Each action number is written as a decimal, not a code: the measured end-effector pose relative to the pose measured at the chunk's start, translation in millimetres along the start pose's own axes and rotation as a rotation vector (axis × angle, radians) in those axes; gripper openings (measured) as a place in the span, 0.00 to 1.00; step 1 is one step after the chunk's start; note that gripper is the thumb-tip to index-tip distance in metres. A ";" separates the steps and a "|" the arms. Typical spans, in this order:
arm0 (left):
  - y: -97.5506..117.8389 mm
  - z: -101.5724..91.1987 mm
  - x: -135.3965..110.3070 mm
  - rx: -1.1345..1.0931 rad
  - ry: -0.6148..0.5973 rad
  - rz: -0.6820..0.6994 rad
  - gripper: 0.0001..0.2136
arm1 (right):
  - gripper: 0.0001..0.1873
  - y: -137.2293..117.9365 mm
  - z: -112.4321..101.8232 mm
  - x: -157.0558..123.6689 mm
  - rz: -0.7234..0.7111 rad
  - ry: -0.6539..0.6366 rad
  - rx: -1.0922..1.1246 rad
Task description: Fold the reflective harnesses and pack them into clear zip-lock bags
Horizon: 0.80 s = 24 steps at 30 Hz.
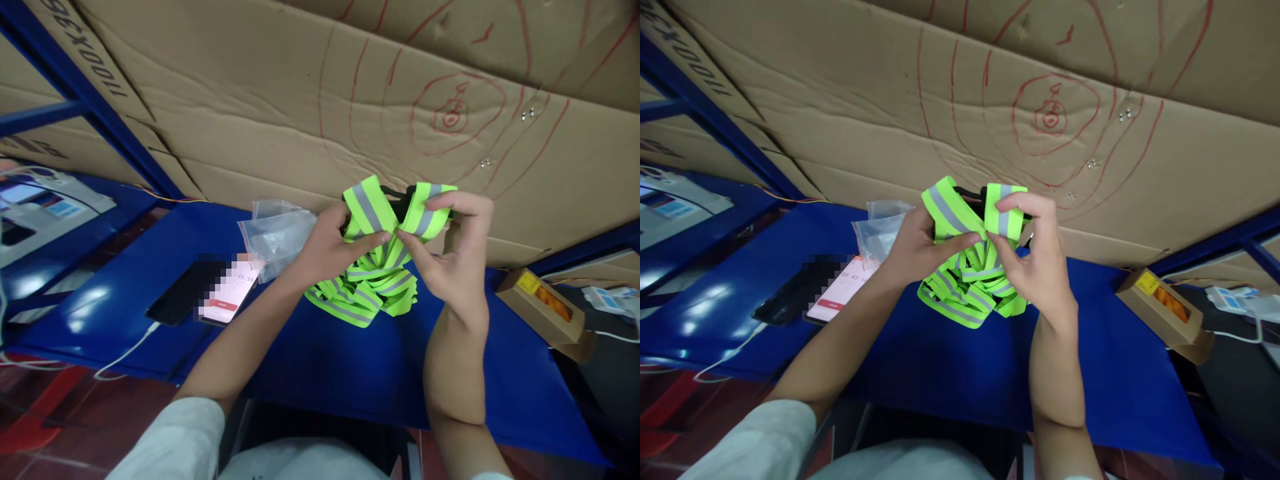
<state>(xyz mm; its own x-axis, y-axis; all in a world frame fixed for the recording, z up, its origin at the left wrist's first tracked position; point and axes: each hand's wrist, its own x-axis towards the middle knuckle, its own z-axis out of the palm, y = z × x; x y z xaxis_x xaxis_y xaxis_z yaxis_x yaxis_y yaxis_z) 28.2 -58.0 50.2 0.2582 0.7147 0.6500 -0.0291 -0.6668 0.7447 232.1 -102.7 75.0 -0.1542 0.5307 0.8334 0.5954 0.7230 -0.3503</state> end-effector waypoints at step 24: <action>17.8 -19.5 -0.1 0.038 -0.204 0.129 0.25 | 0.27 -8.0 -11.9 6.9 0.028 -0.168 -0.178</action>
<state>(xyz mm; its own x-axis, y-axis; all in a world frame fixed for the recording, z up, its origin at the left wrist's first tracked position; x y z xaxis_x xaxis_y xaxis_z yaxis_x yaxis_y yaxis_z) 8.8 -65.8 66.3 0.4447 0.5685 0.6921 -0.0388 -0.7598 0.6490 235.7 -110.0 88.6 -0.2559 0.6262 0.7364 0.7283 0.6258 -0.2791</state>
